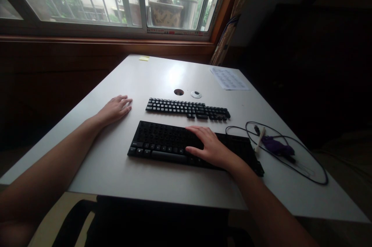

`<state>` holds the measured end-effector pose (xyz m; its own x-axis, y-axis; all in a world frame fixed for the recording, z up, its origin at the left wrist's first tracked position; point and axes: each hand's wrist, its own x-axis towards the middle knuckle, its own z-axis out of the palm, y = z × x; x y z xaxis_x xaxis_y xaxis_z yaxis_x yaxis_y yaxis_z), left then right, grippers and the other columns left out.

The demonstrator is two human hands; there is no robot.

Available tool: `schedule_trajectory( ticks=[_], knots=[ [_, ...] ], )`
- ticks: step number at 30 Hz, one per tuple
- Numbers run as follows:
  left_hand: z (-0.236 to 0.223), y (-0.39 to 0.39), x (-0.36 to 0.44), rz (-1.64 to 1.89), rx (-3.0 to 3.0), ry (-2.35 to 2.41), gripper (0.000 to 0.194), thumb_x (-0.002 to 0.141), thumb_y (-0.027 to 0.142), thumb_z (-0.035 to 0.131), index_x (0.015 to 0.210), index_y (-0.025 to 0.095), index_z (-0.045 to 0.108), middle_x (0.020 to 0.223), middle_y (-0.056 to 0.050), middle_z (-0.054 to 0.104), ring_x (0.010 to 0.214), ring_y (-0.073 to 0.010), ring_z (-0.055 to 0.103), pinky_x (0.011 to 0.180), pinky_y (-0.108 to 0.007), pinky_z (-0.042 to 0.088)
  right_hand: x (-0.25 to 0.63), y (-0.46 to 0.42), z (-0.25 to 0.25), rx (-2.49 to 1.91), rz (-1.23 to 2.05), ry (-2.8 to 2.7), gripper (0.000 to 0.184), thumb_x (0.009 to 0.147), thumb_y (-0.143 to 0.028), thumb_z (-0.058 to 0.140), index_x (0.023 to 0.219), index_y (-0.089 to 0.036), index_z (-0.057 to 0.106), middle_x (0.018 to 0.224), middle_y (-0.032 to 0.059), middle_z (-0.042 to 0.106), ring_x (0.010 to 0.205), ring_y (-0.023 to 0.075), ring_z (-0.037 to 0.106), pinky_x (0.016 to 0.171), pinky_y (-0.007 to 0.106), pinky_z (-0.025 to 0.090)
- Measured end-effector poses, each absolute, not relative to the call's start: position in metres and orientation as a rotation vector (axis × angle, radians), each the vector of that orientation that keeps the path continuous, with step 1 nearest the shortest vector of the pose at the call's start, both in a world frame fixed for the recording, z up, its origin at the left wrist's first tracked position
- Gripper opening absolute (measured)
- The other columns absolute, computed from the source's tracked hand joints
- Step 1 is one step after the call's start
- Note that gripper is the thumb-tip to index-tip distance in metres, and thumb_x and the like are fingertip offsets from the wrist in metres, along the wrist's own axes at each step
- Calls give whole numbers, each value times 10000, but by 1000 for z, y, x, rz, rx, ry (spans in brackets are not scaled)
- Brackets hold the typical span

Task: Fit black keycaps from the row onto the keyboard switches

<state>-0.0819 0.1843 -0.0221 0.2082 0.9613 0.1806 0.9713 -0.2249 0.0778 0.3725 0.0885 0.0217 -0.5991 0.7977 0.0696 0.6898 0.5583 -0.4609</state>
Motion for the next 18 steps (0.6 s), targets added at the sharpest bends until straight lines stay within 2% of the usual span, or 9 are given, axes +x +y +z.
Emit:
schedule_trajectory(
  ticks=[3,8,13,18],
  knots=[
    [-22,184,-82,-299,-2403,-1904,562,1016,448,381,1465,144,531,1540,-169,474,1448,-330,400,1215,-459,306,373,89,20,-1225,563,-2525,696,903,-590,642,1521,-350,430,1514,89,515,1397,347,462,1173,605,377],
    [-22,184,-83,-289,-2410,-1910,563,1020,456,372,1469,152,523,1545,-158,469,1455,-320,390,1216,-452,300,373,89,20,-1223,567,-2511,628,947,-563,595,1518,-364,426,1515,78,516,1402,331,462,1177,597,378],
    [-23,185,-83,-306,-2413,-1900,565,1017,451,376,1470,147,524,1542,-168,471,1447,-328,395,1209,-461,305,373,88,21,-1237,554,-2521,702,893,-593,666,1511,-350,434,1512,84,515,1394,332,469,1175,584,390],
    [-24,186,-84,-327,-2419,-1890,570,1013,453,380,1462,138,535,1533,-180,479,1439,-334,403,1204,-471,312,372,88,21,-1236,550,-2517,687,904,-585,657,1508,-342,436,1510,83,518,1395,318,470,1176,568,395]
  ],
)
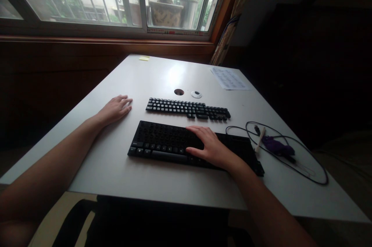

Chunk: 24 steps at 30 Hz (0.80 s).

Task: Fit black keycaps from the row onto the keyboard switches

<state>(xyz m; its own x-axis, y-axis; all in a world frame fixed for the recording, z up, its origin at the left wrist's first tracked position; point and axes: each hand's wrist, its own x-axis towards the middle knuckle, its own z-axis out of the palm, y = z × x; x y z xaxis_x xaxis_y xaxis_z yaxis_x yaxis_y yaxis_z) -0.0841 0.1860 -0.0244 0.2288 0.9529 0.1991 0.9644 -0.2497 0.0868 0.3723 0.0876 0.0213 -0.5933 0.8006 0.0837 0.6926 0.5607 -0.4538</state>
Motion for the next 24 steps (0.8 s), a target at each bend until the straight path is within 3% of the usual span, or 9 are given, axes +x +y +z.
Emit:
schedule_trajectory(
  ticks=[19,24],
  knots=[
    [-23,185,-83,-310,-2407,-1895,555,1022,449,385,1464,149,535,1534,-164,483,1441,-318,412,1210,-468,316,373,87,20,-1223,555,-2516,698,889,-577,684,1504,-345,449,1514,83,513,1396,319,464,1181,569,383],
    [-24,184,-83,-312,-2397,-1876,555,1030,450,373,1465,146,537,1526,-174,488,1436,-324,421,1207,-476,325,372,85,19,-1215,503,-2528,604,950,-540,616,1504,-368,449,1531,71,499,1399,304,465,1179,561,384]
  ],
)
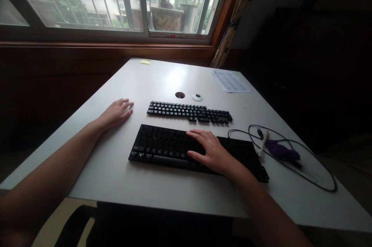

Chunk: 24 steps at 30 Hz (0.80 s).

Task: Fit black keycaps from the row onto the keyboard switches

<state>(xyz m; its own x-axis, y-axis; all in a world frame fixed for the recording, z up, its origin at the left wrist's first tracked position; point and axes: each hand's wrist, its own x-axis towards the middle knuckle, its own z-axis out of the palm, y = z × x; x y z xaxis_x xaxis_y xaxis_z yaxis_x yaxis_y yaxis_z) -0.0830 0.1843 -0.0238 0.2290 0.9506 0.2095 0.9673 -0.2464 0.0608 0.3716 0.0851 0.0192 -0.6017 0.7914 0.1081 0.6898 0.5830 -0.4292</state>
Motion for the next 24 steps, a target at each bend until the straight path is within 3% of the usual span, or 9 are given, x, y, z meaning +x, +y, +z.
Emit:
schedule_trajectory(
  ticks=[13,17,21,24],
  knots=[
    [-20,179,-81,-376,-2443,-1845,519,1013,436,411,1436,173,554,1504,-152,507,1424,-326,414,1203,-495,330,371,83,16,-1231,433,-2513,653,918,-528,661,1511,-356,448,1521,91,514,1394,333,480,1150,587,415],
    [-2,170,-78,-430,-2529,-1817,448,992,455,462,1297,200,668,1344,-136,595,1234,-307,547,1104,-474,432,372,82,11,-1246,382,-2500,667,915,-515,664,1519,-352,433,1530,89,508,1393,334,482,1146,579,424],
    [23,157,-65,-475,-2635,-1916,430,1013,474,431,1015,186,750,1054,-104,672,877,-231,635,840,-386,518,372,81,11,-1261,360,-2488,655,931,-484,641,1529,-346,413,1525,89,509,1393,335,484,1143,576,429],
    [35,147,-50,-443,-2862,-1902,437,1026,484,424,978,202,754,992,-87,704,883,-229,646,792,-354,490,371,79,12,-1275,337,-2498,655,940,-477,626,1536,-341,395,1520,97,505,1389,339,483,1140,585,430]
  ],
)
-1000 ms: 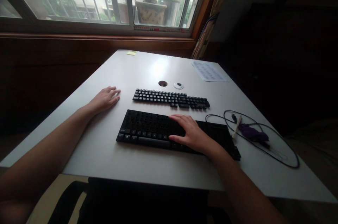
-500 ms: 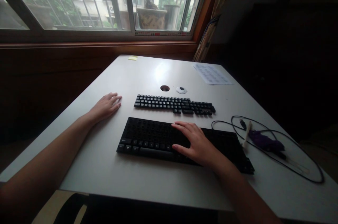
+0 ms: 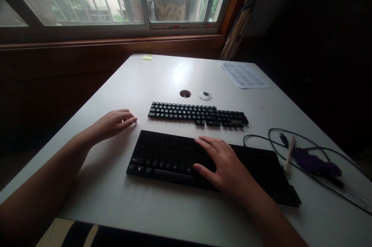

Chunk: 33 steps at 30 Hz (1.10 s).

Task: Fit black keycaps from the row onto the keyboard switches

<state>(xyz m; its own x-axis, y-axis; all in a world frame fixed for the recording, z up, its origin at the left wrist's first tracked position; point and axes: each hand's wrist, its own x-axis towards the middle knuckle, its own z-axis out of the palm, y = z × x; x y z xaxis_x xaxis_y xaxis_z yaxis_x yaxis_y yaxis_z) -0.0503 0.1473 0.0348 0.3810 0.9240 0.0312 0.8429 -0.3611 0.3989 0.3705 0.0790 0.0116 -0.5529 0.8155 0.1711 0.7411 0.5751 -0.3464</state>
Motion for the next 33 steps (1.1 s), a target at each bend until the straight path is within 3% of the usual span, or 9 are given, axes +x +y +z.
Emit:
schedule_trajectory(
  ticks=[5,10,20,27,33],
  knots=[
    [40,134,-25,258,2227,1432,437,1016,540,454,988,213,742,997,-84,720,910,-238,652,790,-346,473,368,75,11,-1302,246,-2495,688,942,-471,619,1557,-319,350,1512,102,500,1399,356,465,1190,622,361],
    [38,124,-6,251,2124,1543,450,999,578,446,916,203,680,973,-96,693,898,-255,631,772,-365,460,367,72,12,-1323,221,-2482,713,932,-487,622,1564,-316,339,1505,121,484,1387,374,472,1152,623,415],
    [48,119,4,357,1954,1573,440,964,587,473,784,205,597,784,-56,648,721,-214,577,631,-322,403,365,69,10,-1282,149,-2491,760,920,-478,633,1587,-324,305,1512,115,491,1381,395,473,1153,650,398],
    [41,126,-2,631,1569,1320,374,945,551,576,968,183,643,855,-44,662,759,-178,618,675,-303,498,366,66,13,-1246,72,-2450,758,910,-451,640,1584,-335,315,1492,103,505,1378,405,464,1139,663,398],
    [54,123,1,791,1312,1194,319,918,479,651,903,160,657,837,-40,645,723,-137,602,626,-243,490,370,64,17,-1208,-3,-2393,728,926,-456,616,1583,-358,320,1476,96,511,1320,405,511,1093,644,437]
  ],
)
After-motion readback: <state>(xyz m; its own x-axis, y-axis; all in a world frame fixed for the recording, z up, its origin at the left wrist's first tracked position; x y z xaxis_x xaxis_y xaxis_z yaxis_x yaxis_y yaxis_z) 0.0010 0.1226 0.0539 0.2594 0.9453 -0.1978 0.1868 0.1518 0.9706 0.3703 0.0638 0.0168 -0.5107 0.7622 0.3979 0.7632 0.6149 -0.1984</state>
